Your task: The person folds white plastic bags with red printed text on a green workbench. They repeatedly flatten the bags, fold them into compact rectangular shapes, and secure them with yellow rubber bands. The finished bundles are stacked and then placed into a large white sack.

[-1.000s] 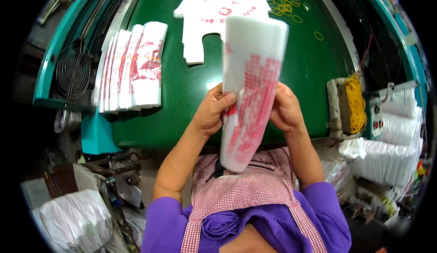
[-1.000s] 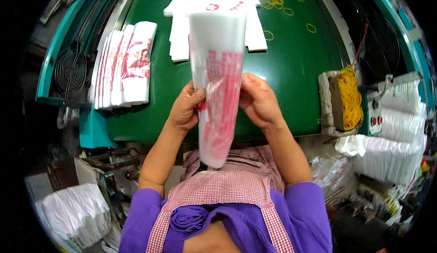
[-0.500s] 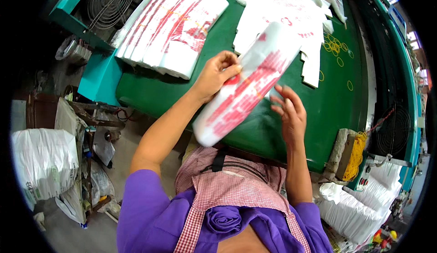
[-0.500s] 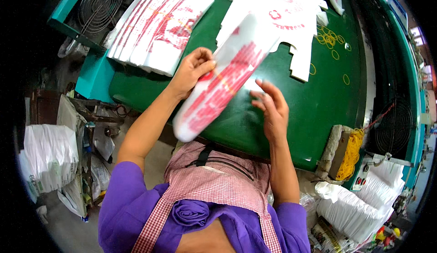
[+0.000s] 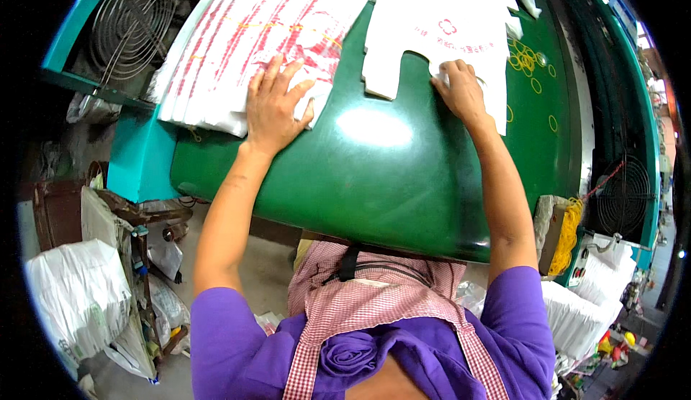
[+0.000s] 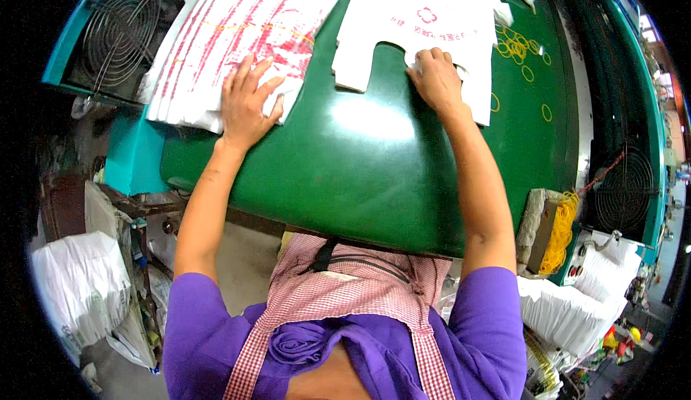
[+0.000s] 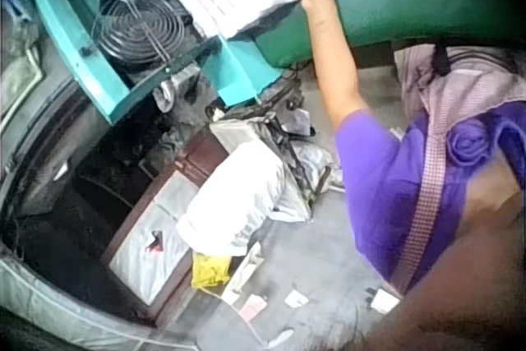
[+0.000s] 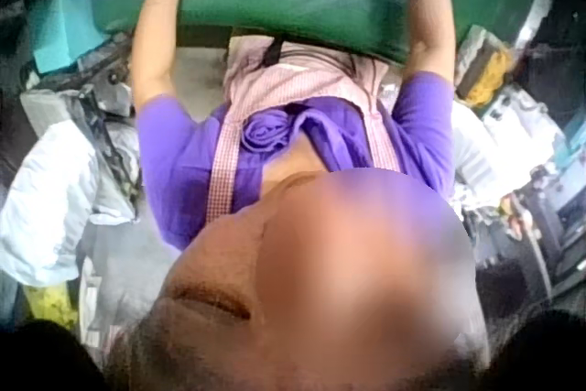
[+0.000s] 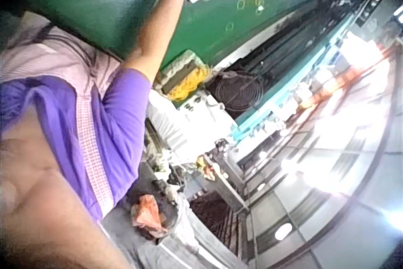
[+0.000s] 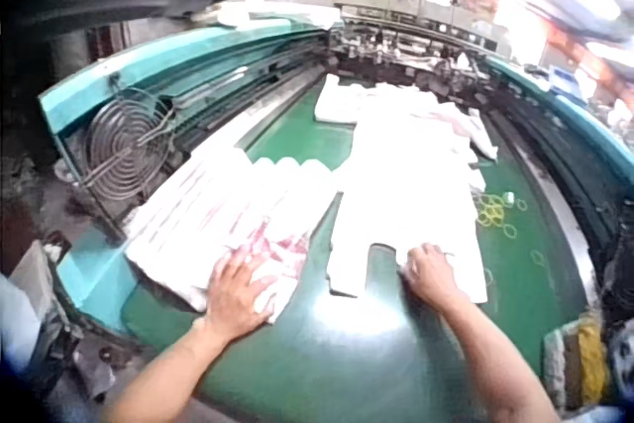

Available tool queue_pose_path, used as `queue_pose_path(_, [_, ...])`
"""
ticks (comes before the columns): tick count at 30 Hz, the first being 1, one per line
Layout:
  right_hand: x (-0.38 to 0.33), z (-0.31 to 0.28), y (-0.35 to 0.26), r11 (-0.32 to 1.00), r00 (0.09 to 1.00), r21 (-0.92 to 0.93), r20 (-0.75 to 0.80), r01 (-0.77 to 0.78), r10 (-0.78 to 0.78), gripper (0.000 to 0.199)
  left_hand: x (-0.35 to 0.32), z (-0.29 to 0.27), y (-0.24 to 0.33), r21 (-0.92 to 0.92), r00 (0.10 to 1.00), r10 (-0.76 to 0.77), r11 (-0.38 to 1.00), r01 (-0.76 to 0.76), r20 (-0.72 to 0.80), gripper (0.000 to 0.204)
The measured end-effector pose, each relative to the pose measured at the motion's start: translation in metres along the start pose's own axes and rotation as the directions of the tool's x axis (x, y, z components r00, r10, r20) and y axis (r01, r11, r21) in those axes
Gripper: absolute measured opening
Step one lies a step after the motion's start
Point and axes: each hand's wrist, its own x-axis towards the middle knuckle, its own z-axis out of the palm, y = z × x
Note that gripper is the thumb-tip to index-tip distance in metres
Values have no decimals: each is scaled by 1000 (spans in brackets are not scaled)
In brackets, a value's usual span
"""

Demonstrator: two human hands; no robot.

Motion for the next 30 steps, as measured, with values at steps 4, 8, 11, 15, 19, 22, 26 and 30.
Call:
queue_pose_path(4, [-17, -1, 15, 987, 982, -15, 104, 160, -157, 18, 17, 20, -3, 76, 1000, 4, 997, -4, -1, 36])
queue_pose_path(8, [-117, -39, -33, 917, 931, 345, 223, 201, -288, 22, -22, -23, 44, -210, 957, 154, 972, -102, 247, 57])
queue_pose_path(11, [-183, -63, -46, 788, 909, 560, 138, 256, -393, 37, -70, -63, 79, -450, 678, 452, 871, -196, 580, 88])
queue_pose_path(15, [-260, -93, -15, 906, 920, 406, 296, 123, -257, 97, -91, -82, 83, -328, 625, 413, 910, -253, 663, 94])
queue_pose_path(19, [-310, -85, 34, 989, 908, 54, 392, 138, -148, 104, -77, -66, 94, -344, 681, 472, 880, -327, 560, 80])
queue_pose_path(22, [-305, -67, 52, 862, 974, 498, 132, 97, -186, 69, -59, -45, 90, -454, 783, 533, 812, -367, 320, 27])
queue_pose_path(26, [-259, -63, 56, 768, 928, 575, 42, 280, -370, 26, -25, -33, 100, -726, 894, 180, 658, 202, 411, 10])
queue_pose_path(30, [-217, -80, 21, 658, 972, 752, 131, 32, -197, 19, 38, 13, 155, -603, 746, 302, 781, 163, 593, 20])
